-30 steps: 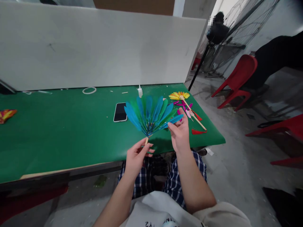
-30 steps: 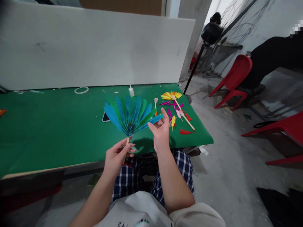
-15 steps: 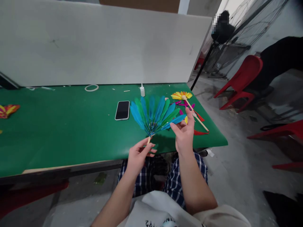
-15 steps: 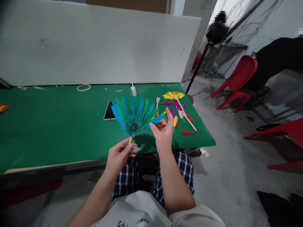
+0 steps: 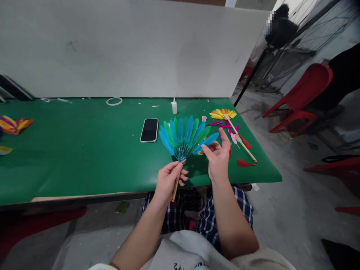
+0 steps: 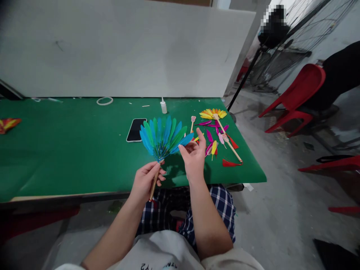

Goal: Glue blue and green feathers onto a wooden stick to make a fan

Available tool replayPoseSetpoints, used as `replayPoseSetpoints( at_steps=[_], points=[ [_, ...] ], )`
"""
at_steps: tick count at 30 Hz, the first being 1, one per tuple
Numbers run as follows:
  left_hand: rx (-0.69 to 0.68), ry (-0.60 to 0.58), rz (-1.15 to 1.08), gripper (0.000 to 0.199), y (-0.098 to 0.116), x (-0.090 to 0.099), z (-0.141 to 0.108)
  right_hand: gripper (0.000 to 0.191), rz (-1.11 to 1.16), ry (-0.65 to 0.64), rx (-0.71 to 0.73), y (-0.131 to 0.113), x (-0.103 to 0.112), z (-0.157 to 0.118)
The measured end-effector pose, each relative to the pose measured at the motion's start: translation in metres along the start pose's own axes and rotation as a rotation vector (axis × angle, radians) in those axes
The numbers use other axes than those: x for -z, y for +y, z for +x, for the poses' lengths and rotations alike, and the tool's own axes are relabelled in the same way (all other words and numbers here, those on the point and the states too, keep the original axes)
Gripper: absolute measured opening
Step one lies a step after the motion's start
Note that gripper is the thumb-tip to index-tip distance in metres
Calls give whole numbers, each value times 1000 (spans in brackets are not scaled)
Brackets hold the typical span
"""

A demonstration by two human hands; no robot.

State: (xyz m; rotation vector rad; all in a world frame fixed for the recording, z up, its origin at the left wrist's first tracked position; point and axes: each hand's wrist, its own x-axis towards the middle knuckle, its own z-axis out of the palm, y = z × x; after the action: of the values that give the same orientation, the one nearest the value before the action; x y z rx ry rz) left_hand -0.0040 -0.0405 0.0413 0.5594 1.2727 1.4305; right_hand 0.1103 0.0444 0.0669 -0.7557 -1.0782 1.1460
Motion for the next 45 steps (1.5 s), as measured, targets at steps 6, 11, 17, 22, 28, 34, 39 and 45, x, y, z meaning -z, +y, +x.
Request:
replayPoseSetpoints(
  at_steps=[6,11,17,22,28,34,39,45],
  points=[
    [10,36,4,36,0,0,4,72,5,-16,-29,5,-1,5],
    [1,35,16,35,0,1,5,72,-3,-23,-40,8,0,8],
    [-24,66,52,34,0,0,4,69,34,-31,-102,15,1,11],
    [-48,74,89,34,-2,-1,2,69,74,-33,-165,18,3,11],
    [-51,89,89,33,-2,-2,0,70,111,-26,-180,18,3,10],
    [-49,87,74,32,-1,-2,-1,70,156,-37,-184,18,-1,9],
    [-49,79,97,32,0,-2,-2,67,185,-31,-175,16,-5,8],
    [-46,90,92,35,-1,-1,-2,66,179,-9,-169,17,-6,7]
  ],
)
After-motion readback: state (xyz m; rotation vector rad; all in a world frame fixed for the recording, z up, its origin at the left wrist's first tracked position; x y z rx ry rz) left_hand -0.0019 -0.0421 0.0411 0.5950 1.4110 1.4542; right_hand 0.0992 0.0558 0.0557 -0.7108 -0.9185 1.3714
